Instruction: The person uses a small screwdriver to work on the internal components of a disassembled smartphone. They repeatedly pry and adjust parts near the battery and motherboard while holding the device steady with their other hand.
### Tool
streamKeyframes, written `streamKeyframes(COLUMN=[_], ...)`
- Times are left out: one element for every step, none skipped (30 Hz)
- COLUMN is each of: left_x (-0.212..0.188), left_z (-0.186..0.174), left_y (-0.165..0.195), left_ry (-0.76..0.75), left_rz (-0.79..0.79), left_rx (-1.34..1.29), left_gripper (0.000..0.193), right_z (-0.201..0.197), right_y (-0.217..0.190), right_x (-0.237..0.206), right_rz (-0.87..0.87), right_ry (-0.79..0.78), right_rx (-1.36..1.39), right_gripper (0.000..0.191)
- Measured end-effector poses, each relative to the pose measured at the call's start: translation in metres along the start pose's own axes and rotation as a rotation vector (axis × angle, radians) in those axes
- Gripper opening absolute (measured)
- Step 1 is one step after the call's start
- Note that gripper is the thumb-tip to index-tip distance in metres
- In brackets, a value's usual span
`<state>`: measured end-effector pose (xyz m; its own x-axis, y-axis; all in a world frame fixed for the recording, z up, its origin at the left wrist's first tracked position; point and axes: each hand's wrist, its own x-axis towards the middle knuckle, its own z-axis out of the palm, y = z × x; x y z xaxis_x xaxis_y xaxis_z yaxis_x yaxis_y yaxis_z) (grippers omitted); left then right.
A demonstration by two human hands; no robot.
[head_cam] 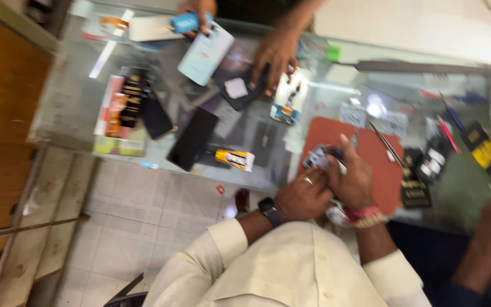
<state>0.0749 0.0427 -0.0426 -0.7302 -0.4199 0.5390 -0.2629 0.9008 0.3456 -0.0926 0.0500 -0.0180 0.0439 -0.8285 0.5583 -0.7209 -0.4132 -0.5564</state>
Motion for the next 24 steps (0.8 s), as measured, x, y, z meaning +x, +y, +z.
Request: streamKeyframes(left_x=[0.0,0.001,0.001,0.001,0.001,0.0,-0.001,-0.002,-0.003,-0.003,-0.003,-0.002,-0.001,0.0,0.001,0.002,0.003,0.004,0.004,0.004,0.003,0.003,0.002,0.002], left_z=[-0.004,-0.007,-0.01,-0.011,-0.011,-0.011,-0.011,-0.01,-0.009,-0.009,-0.008,-0.008,-0.008,-0.008,-0.008,-0.009,-0.008,-0.008,-0.007,-0.006,-0.006,-0.005,-0.005,-0.004], left_y=[0.0,0.0,0.0,0.0,0.0,0.001,0.001,0.001,0.0,0.0,0.0,-0.001,-0.001,-0.001,-0.002,-0.002,-0.002,-0.003,-0.003,-0.003,-0.003,-0.003,-0.002,-0.003], left_ry=[-0.003,0.029,0.061,0.091,0.092,0.092,0.092,0.085,0.076,0.065,0.056,0.046,0.036,0.026,0.015,0.004,0.002,0.001,-0.001,0.017,0.035,0.052,0.029,0.007], left_rz=[-0.001,0.007,0.016,0.026,0.02,0.014,0.01,0.005,0.003,0.001,0.0,-0.001,-0.002,-0.006,-0.007,-0.008,-0.013,-0.018,-0.026,-0.026,-0.025,-0.024,-0.022,-0.018], left_rx=[0.0,0.001,-0.003,-0.014,0.01,0.028,0.041,0.042,0.042,0.04,0.031,0.022,0.013,0.008,0.004,0.001,0.009,0.019,0.026,0.044,0.062,0.08,0.079,0.079], left_gripper=[0.035,0.035,0.035,0.035,0.034,0.033,0.032,0.034,0.036,0.038,0.039,0.039,0.039,0.04,0.04,0.04,0.042,0.043,0.044,0.042,0.04,0.038,0.035,0.033], right_z=[-0.003,-0.007,-0.011,-0.013,-0.014,-0.014,-0.015,-0.014,-0.013,-0.012,-0.011,-0.01,-0.01,-0.009,-0.009,-0.009,-0.009,-0.009,-0.009,-0.009,-0.01,-0.01,-0.01,-0.011], right_y=[-0.006,-0.012,-0.018,-0.022,-0.025,-0.027,-0.028,-0.029,-0.029,-0.028,-0.027,-0.027,-0.026,-0.024,-0.023,-0.021,-0.019,-0.017,-0.016,-0.016,-0.016,-0.017,-0.019,-0.021], right_x=[0.006,0.012,0.016,0.02,0.024,0.027,0.029,0.03,0.031,0.031,0.03,0.029,0.028,0.027,0.027,0.026,0.026,0.026,0.026,0.026,0.026,0.026,0.027,0.028], right_rz=[-0.05,-0.067,-0.08,-0.086,-0.106,-0.123,-0.136,-0.155,-0.171,-0.184,-0.187,-0.189,-0.191,-0.175,-0.158,-0.141,-0.14,-0.14,-0.139,-0.145,-0.153,-0.159,-0.141,-0.123], right_ry=[-0.004,-0.001,0.001,0.002,0.0,-0.003,-0.007,-0.006,-0.003,0.001,0.012,0.023,0.035,0.032,0.032,0.033,0.027,0.021,0.013,0.009,0.006,0.003,0.007,0.013], right_rx=[0.03,-0.014,-0.062,-0.114,-0.179,-0.248,-0.32,-0.269,-0.219,-0.17,-0.166,-0.162,-0.158,-0.207,-0.258,-0.308,-0.254,-0.199,-0.144,-0.146,-0.148,-0.15,-0.186,-0.225], right_gripper=[0.053,0.05,0.048,0.045,0.044,0.044,0.043,0.045,0.046,0.048,0.047,0.046,0.046,0.046,0.047,0.049,0.048,0.047,0.046,0.043,0.041,0.039,0.04,0.043])
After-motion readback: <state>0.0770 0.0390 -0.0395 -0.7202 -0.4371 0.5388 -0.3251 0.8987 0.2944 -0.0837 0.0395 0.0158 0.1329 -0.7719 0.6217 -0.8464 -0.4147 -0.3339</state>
